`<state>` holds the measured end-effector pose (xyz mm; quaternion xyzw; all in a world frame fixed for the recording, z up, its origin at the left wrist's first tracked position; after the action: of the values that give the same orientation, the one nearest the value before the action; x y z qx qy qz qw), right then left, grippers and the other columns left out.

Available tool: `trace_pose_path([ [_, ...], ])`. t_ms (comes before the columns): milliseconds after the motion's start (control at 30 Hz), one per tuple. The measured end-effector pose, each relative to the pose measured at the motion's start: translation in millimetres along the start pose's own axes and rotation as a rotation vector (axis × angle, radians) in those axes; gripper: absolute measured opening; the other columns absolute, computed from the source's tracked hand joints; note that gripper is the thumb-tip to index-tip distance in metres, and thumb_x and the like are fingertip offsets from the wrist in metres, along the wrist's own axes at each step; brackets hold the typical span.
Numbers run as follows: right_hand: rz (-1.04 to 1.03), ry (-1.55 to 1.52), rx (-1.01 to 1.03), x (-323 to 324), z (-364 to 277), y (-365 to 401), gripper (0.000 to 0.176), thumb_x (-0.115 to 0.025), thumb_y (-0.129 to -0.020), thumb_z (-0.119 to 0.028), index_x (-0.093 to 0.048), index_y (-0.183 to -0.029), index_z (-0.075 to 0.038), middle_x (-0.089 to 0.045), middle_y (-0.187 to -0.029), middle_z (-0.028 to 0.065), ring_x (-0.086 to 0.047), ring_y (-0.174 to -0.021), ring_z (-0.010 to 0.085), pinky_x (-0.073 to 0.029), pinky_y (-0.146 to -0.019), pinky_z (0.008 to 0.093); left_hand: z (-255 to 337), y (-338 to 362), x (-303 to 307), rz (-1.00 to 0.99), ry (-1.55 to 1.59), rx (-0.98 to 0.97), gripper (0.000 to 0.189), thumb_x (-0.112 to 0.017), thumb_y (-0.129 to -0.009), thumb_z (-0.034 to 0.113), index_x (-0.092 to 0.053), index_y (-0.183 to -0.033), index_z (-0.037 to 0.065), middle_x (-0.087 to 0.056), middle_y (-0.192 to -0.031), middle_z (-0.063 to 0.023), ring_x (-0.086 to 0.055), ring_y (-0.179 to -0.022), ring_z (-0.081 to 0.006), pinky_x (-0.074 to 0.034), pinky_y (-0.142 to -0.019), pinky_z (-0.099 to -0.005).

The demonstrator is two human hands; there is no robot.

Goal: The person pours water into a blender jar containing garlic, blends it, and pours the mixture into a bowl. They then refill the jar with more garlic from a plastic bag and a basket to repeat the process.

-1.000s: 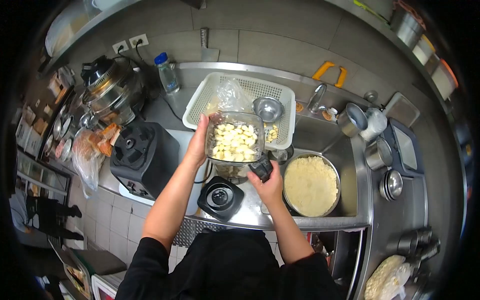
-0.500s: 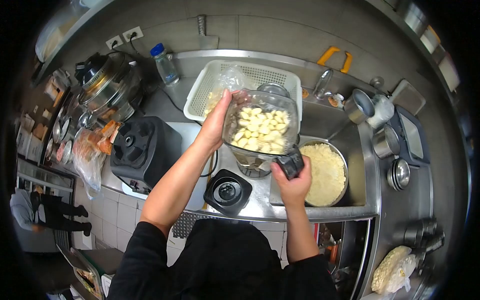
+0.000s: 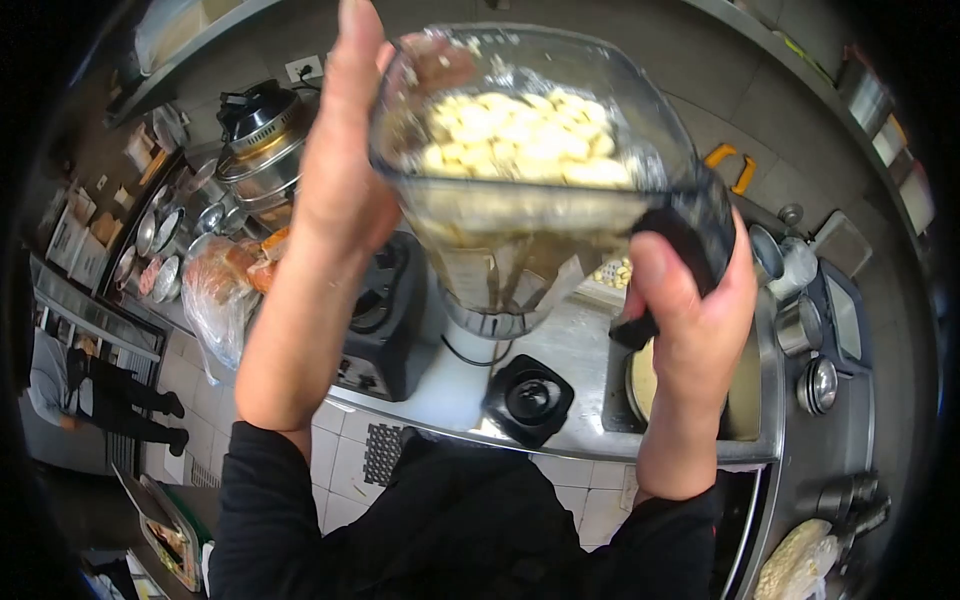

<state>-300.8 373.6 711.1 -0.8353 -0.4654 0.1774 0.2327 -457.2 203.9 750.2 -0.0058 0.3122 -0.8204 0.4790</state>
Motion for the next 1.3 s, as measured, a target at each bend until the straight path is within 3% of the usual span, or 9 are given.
trace_pose_path([
  [67,-0.006,0.049,0.027,-47,-18,-9,0.038,-0.072,-0.085,-0.035,-0.051,-0.095,-0.004,-0.051,-0.065,0.0028,-0.048,-0.050,0.0111,-0.040,-0.047,0.0250,48,-2,25,0.004,0.079,0.076,0.074,-0.049,-0.093,0.063,-0.051,-0.122,-0.005,-0.059,-0.098,-0.0074,-0.056,-0.093,-0.0144,-0.045,-0.088,-0.0278],
  [133,0.006,0.043,0.051,-93,-30,-14,0.032,-0.070,-0.087,-0.032,-0.051,-0.092,-0.006,-0.049,-0.064,0.0024,-0.047,-0.050,0.0111,-0.040,-0.046,0.0252,54,-26,70,0.011,0.214,-0.031,0.057,-0.052,-0.096,0.054,-0.054,-0.110,-0.001,-0.058,-0.089,-0.0044,-0.056,-0.083,-0.0121,-0.047,-0.078,-0.0255],
  [200,-0.031,0.008,0.054,-132,-35,-17,0.030,-0.068,-0.088,-0.030,-0.051,-0.091,-0.006,-0.050,-0.065,0.0027,-0.047,-0.050,0.0109,-0.040,-0.046,0.0252,69,-39,106,-0.061,0.347,0.102,0.052,-0.053,-0.096,0.052,-0.055,-0.105,0.001,-0.057,-0.082,-0.0028,-0.056,-0.077,-0.0120,-0.048,-0.073,-0.0253],
  [233,-0.004,-0.112,0.039,-149,-32,-16,0.033,-0.075,-0.084,-0.021,-0.058,-0.102,0.000,-0.060,-0.079,0.0025,-0.049,-0.051,0.0071,-0.039,-0.047,0.0215,75,-43,119,-0.040,0.395,0.122,0.049,-0.055,-0.095,0.052,-0.056,-0.100,0.003,-0.057,-0.077,-0.0021,-0.056,-0.073,-0.0117,-0.048,-0.069,-0.0247],
  [400,-0.004,-0.085,0.003,-215,-22,-7,0.036,-0.078,-0.082,-0.024,-0.057,-0.101,-0.001,-0.060,-0.077,0.0009,-0.049,-0.050,0.0056,-0.040,-0.044,0.0205,73,-52,185,-0.049,0.350,0.132,0.054,-0.056,-0.091,0.060,-0.062,-0.097,0.006,-0.061,-0.082,-0.0041,-0.058,-0.074,-0.0133,-0.049,-0.073,-0.0281],
  [467,0.006,-0.028,-0.031,-230,-14,-2,0.036,-0.078,-0.082,-0.025,-0.057,-0.101,-0.002,-0.059,-0.074,-0.0001,-0.049,-0.049,0.0049,-0.039,-0.044,0.0197,67,-53,206,-0.095,0.137,0.121,0.083,-0.045,-0.086,0.075,-0.055,-0.109,-0.004,-0.062,-0.102,-0.0141,-0.061,-0.096,-0.0204,-0.050,-0.087,-0.0333],
  [800,0.096,0.149,-0.045,-263,1,11,0.042,-0.080,-0.079,-0.032,-0.058,-0.097,-0.001,-0.059,-0.071,-0.0006,-0.049,-0.050,0.0045,-0.040,-0.045,0.0198,30,-55,239,-0.076,0.293,0.179,0.081,-0.041,-0.089,0.074,-0.053,-0.109,-0.003,-0.062,-0.099,-0.0117,-0.061,-0.093,-0.0188,-0.050,-0.087,-0.0325],
  [867,0.117,0.181,-0.049,-263,1,13,0.043,-0.080,-0.079,-0.033,-0.058,-0.098,-0.001,-0.059,-0.071,-0.0006,-0.049,-0.050,0.0044,-0.040,-0.046,0.0199,31,-56,239,-0.177,0.294,0.153,0.080,-0.042,-0.090,0.072,-0.053,-0.111,-0.004,-0.062,-0.102,-0.0136,-0.061,-0.096,-0.0203,-0.050,-0.089,-0.0336],
  [1300,0.205,0.187,-0.086,-264,11,22,0.044,-0.082,-0.077,-0.033,-0.059,-0.099,-0.002,-0.060,-0.075,-0.0001,-0.049,-0.051,0.0042,-0.040,-0.047,0.0196,9,-61,235,-0.165,0.376,0.219,0.073,-0.049,-0.091,0.066,-0.054,-0.109,-0.004,-0.063,-0.098,-0.0133,-0.062,-0.093,-0.0210,-0.051,-0.085,-0.0333],
])
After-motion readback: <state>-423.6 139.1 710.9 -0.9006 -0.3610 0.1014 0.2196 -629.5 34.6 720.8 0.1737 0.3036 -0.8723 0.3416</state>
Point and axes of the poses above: each hand's wrist, its own y-axis away from the middle knuckle, its own x-axis out of the back of the hand, z = x × y, the point moved 4 cm from there along -y, towards the middle knuckle
